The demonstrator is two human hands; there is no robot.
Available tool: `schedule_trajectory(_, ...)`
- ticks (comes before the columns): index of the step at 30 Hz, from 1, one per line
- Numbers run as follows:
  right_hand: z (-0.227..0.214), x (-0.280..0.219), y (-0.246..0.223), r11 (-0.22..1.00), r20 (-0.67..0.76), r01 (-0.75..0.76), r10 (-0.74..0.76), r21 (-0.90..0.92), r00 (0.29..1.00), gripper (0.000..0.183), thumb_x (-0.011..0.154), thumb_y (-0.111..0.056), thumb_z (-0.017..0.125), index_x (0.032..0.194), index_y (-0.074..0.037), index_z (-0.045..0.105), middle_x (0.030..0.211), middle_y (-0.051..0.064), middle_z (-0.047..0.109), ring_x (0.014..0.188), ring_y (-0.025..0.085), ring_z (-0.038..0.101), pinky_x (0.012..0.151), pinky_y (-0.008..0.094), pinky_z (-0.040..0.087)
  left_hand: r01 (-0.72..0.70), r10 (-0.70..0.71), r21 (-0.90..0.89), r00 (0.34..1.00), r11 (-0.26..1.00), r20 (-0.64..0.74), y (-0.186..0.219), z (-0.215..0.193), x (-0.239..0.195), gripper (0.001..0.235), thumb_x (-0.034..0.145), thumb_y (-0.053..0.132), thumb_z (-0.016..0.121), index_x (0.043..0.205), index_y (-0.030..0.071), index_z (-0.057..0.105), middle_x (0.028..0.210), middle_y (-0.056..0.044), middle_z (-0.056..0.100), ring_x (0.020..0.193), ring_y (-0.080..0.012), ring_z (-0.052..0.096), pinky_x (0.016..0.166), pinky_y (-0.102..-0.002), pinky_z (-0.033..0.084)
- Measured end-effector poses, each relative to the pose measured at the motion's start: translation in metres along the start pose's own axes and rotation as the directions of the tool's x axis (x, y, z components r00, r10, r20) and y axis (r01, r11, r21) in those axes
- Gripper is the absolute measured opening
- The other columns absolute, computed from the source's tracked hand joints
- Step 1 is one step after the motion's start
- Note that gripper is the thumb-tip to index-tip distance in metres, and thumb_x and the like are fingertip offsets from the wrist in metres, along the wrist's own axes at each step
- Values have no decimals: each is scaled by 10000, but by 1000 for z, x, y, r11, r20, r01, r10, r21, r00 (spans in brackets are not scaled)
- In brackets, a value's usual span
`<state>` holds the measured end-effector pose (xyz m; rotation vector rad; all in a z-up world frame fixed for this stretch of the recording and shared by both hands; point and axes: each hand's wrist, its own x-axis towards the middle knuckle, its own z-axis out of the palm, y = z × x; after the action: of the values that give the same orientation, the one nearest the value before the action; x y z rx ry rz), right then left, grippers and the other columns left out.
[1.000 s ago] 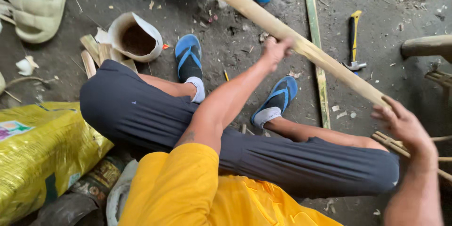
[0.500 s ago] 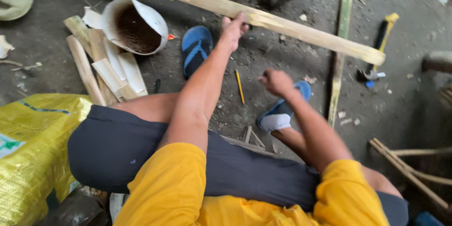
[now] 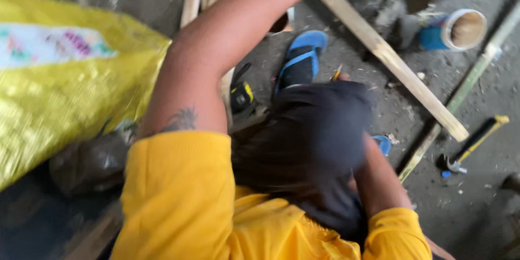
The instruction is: The person measures a long wooden plank with a tape measure and marks it with a pencil. They then pick up a hammer and repeatedly hammer nails into the plank, which is resting on a bamboo support. The person adjusts the plank and continues hammering nails along its length.
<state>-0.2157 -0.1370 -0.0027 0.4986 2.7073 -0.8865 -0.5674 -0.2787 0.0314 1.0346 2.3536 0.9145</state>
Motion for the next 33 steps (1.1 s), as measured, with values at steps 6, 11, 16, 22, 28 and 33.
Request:
schedule_trajectory(6,-56,47,-79,825,67,25,-76,564,995,267,1130,-252,545,1164,-40,704,695,0,572,611,86,510,564,276,413,125,-136,-109,985,986,-106,-26,40,-193,205,902,232,657,886,31,699,835,-223,705,769,-394,711,694,-506,568)
schedule_trajectory(11,-46,30,-94,822,281,-176,20,542,960,274,1066,-276,561,1130,-50,703,702,-3,627,568,77,499,511,260,404,144,-260,486,949,862,178,-16,142,-355,611,622,296,752,1197,102,679,1099,-155,661,1007,-323,641,775,-468,528)
schedule_trajectory(16,-38,14,-85,785,246,-229,100,576,964,292,1049,-326,591,1170,-88,709,768,-38,627,663,44,546,578,234,432,-4,-188,562,941,827,282,-37,173,-395,513,878,217,679,1377,218,560,1455,-177,473,1088,-442,577,822,-511,531)
schedule_trajectory(22,-51,9,-70,678,268,-254,87,689,960,308,1051,-362,599,1160,-90,694,794,-32,618,673,62,529,580,235,414,307,-234,-306,938,901,254,-15,82,-308,914,677,442,867,1483,250,482,1321,-170,500,1158,-372,572,940,-498,531)
schedule_trajectory(28,-42,52,-66,469,400,-370,39,802,916,330,1052,-399,607,1150,-92,679,821,-25,608,682,80,512,582,236,396,356,-92,-921,934,159,345,59,15,-189,806,921,642,610,1492,79,527,1342,-160,579,1127,-246,636,837,-406,602)
schedule_trajectory(33,-59,33,-56,47,332,-329,-89,943,939,257,1031,-262,644,1203,-71,644,963,0,674,834,86,620,747,237,510,438,-3,-716,854,544,521,94,24,-110,1021,840,593,696,1626,142,226,1559,-175,425,1363,-266,494,1112,-379,412)
